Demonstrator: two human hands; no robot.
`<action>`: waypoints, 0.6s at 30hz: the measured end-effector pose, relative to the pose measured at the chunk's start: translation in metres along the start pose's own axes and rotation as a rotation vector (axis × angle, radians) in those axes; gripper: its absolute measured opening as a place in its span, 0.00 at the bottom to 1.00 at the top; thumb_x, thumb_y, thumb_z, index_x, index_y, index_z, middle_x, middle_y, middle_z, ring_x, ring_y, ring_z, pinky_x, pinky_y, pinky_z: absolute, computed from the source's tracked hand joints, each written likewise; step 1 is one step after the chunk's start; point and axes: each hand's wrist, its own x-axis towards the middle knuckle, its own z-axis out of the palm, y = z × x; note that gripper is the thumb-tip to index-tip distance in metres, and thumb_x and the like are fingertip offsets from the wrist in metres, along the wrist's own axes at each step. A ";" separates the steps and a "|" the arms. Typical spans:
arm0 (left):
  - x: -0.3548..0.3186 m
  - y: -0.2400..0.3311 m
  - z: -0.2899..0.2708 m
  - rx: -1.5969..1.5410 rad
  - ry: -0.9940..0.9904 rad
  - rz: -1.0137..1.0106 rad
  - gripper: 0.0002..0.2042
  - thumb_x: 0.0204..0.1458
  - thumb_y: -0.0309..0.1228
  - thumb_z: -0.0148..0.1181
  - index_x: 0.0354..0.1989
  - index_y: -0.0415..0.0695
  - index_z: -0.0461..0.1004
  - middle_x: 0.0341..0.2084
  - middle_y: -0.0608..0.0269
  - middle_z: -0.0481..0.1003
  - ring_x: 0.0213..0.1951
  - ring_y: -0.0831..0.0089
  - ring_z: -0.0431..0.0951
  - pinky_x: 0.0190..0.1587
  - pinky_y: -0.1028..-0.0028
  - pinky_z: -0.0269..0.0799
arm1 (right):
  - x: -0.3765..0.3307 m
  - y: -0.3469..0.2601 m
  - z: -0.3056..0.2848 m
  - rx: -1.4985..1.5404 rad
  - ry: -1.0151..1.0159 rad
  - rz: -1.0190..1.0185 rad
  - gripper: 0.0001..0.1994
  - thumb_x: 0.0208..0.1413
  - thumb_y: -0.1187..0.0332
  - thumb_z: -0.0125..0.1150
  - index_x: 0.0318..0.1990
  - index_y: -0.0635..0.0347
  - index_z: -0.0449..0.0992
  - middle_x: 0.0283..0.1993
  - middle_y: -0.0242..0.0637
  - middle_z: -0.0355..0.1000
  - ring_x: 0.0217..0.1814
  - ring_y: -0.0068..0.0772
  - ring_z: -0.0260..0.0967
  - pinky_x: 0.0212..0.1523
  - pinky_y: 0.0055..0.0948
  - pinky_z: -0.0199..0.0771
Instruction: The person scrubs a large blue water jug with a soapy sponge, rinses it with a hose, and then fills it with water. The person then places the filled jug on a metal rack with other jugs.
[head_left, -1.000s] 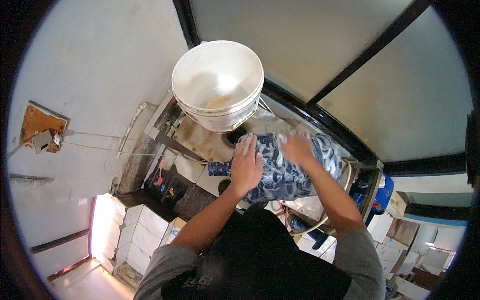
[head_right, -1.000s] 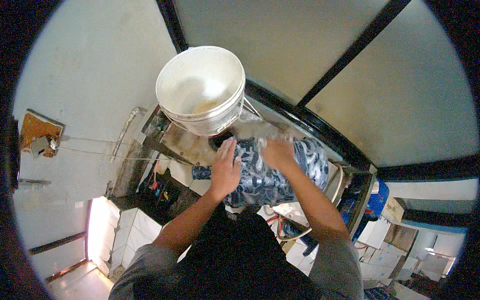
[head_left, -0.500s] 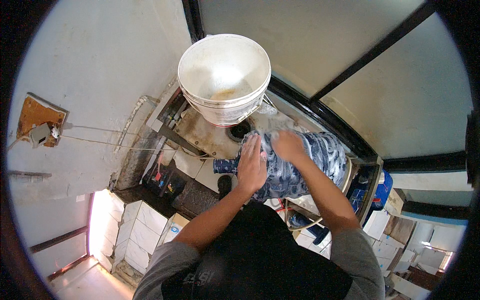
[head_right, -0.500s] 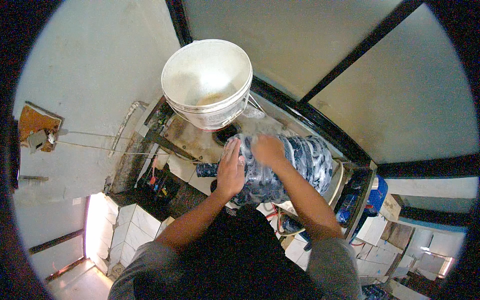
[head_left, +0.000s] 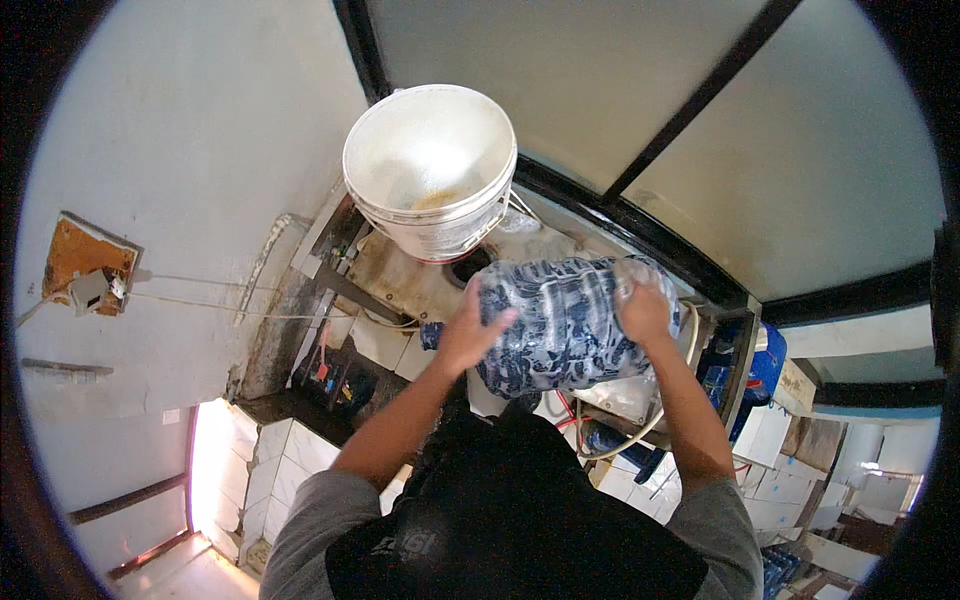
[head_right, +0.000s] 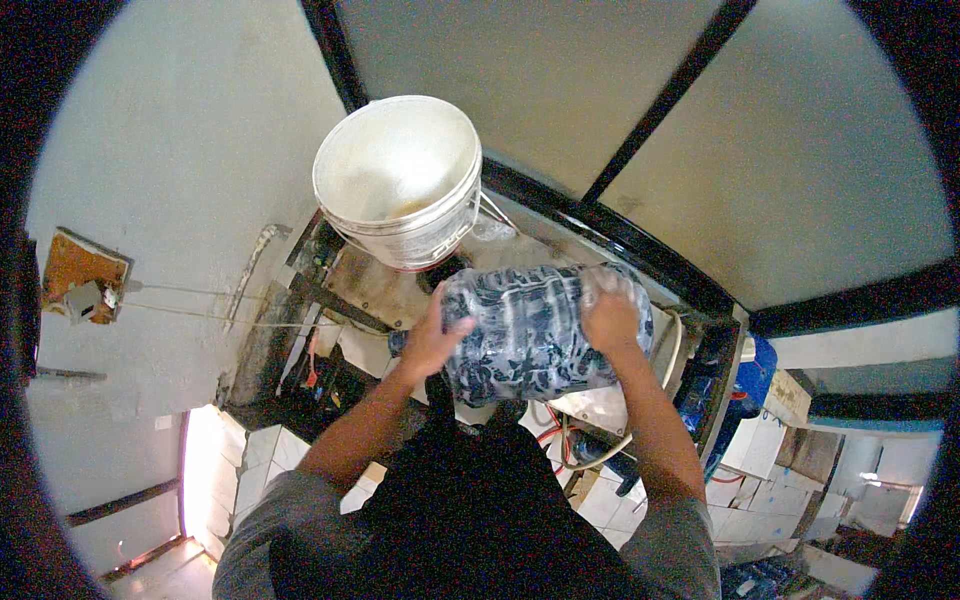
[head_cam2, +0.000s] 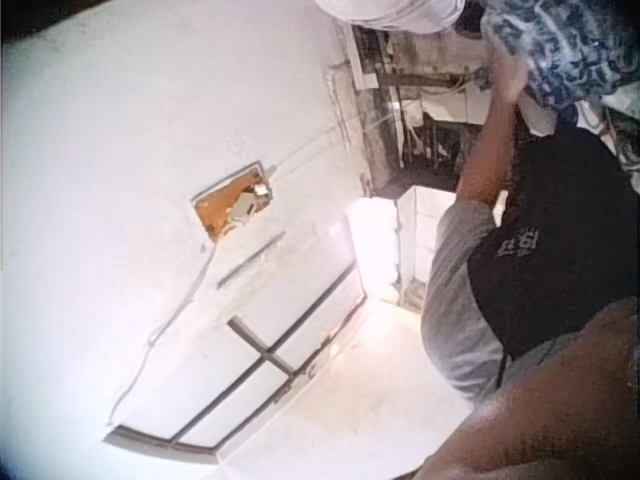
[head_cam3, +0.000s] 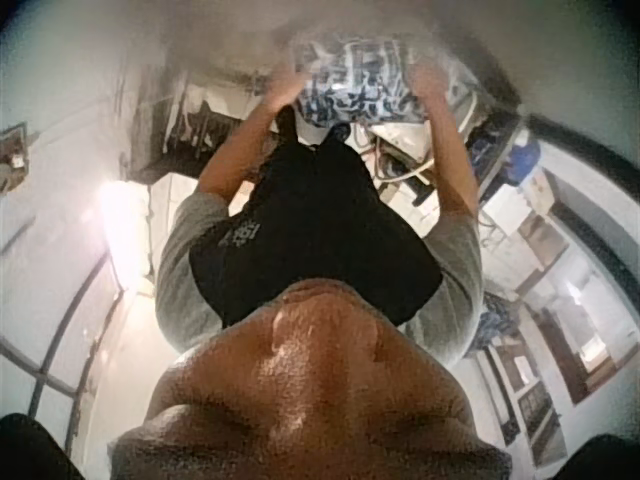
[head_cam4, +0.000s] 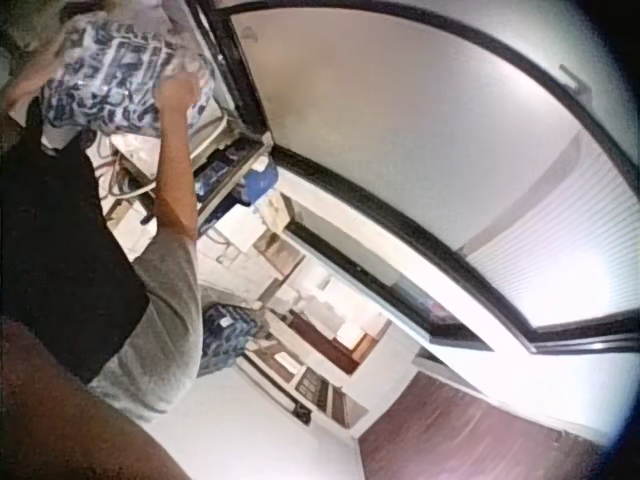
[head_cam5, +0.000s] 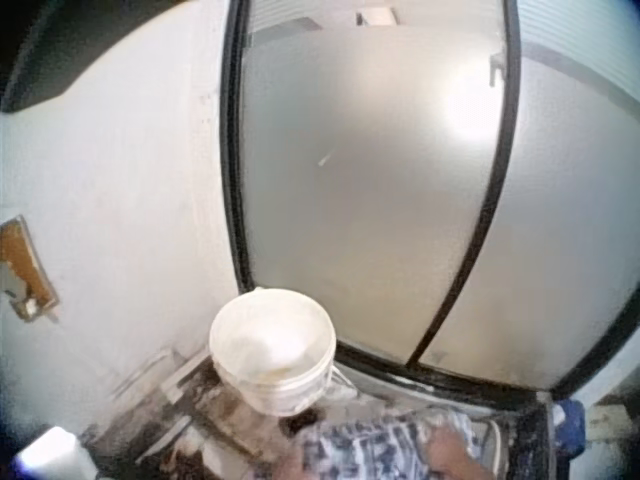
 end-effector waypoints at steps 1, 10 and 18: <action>0.001 -0.008 -0.014 0.015 -0.165 -0.158 0.48 0.60 0.64 0.51 0.75 0.36 0.48 0.64 0.32 0.68 0.67 0.43 0.68 0.70 0.57 0.60 | -0.004 0.019 0.004 -0.022 0.080 0.039 0.20 0.67 0.60 0.49 0.62 0.56 0.74 0.65 0.51 0.70 0.67 0.61 0.65 0.65 0.56 0.67; 0.048 -0.154 -0.009 0.319 -0.510 -0.232 0.47 0.63 0.68 0.24 0.47 0.32 0.79 0.48 0.31 0.77 0.54 0.35 0.76 0.62 0.50 0.68 | -0.004 0.105 0.027 0.195 -0.005 0.511 0.28 0.67 0.47 0.47 0.46 0.70 0.79 0.45 0.66 0.76 0.53 0.70 0.74 0.56 0.57 0.72; 0.020 -0.038 -0.052 0.791 -0.182 -0.052 0.47 0.53 0.77 0.38 0.44 0.40 0.81 0.36 0.39 0.80 0.45 0.43 0.81 0.47 0.48 0.73 | -0.064 0.084 0.024 0.915 0.243 0.498 0.31 0.45 0.60 0.83 0.55 0.66 0.79 0.48 0.45 0.81 0.51 0.37 0.78 0.54 0.35 0.76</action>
